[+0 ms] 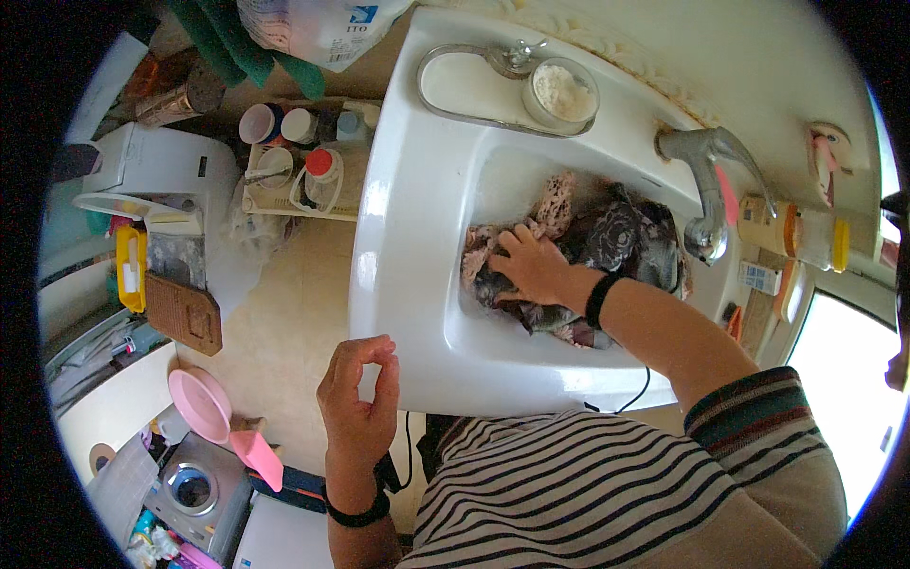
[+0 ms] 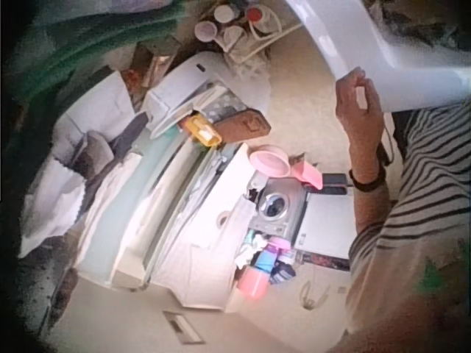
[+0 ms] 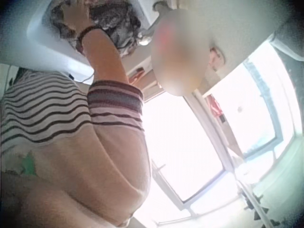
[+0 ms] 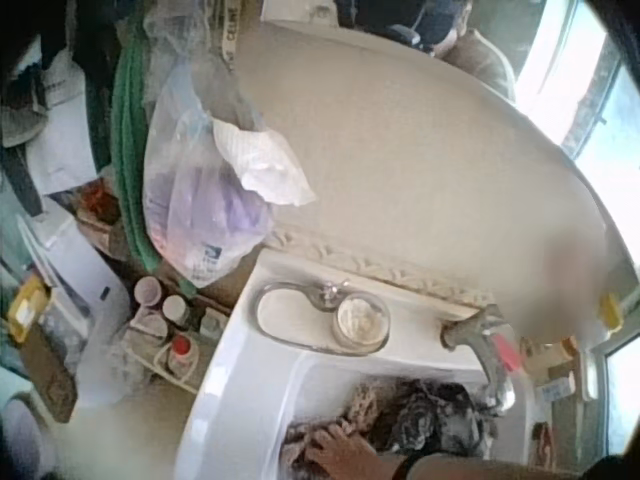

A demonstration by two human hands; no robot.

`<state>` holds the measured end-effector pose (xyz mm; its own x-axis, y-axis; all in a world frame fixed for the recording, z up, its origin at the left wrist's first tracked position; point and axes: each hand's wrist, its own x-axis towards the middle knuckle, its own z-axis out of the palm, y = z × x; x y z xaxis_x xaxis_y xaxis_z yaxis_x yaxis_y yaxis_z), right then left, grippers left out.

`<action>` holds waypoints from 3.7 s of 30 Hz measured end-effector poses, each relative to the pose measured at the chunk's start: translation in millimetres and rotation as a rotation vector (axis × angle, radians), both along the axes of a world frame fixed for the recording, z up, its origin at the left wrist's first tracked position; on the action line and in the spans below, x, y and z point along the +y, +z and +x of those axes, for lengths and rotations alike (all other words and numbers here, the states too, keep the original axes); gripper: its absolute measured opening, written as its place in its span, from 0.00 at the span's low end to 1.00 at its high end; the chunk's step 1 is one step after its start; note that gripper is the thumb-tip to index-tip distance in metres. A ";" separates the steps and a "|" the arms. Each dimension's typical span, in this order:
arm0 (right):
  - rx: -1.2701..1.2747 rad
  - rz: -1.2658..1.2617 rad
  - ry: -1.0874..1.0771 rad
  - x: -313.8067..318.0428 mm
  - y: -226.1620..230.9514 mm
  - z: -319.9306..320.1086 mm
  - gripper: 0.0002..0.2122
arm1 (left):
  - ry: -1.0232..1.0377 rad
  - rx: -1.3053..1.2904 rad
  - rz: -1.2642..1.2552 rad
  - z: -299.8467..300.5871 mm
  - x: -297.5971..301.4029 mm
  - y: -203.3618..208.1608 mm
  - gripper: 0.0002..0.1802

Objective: The person hand-washes a floral-patterned cloth in a sink, rinses it thoroughly, wrings it out, and hangs it on a shower rod to dry.

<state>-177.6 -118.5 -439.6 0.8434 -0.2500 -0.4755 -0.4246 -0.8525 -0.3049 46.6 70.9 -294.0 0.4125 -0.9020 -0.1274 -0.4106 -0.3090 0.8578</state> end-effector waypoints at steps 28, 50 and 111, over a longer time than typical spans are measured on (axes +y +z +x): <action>-0.096 0.306 -0.607 -54.4 48.1 -28.4 0.13 | -0.019 0.007 -0.002 -25.4 23.4 20.0 0.08; 0.119 -0.207 -0.520 -26.7 -9.9 35.4 0.24 | 0.030 -0.006 0.027 4.1 38.6 -0.3 0.07; -0.769 -0.293 -0.634 3.3 255.9 -276.3 0.14 | -0.391 -0.173 -0.251 -118.7 -163.4 76.7 0.11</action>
<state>-453.9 -115.2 -183.7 0.5664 -0.7727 0.2865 -0.5995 -0.6249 -0.5001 -72.1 -92.5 -217.4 0.0331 -0.9875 0.1541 -0.5973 0.1041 0.7952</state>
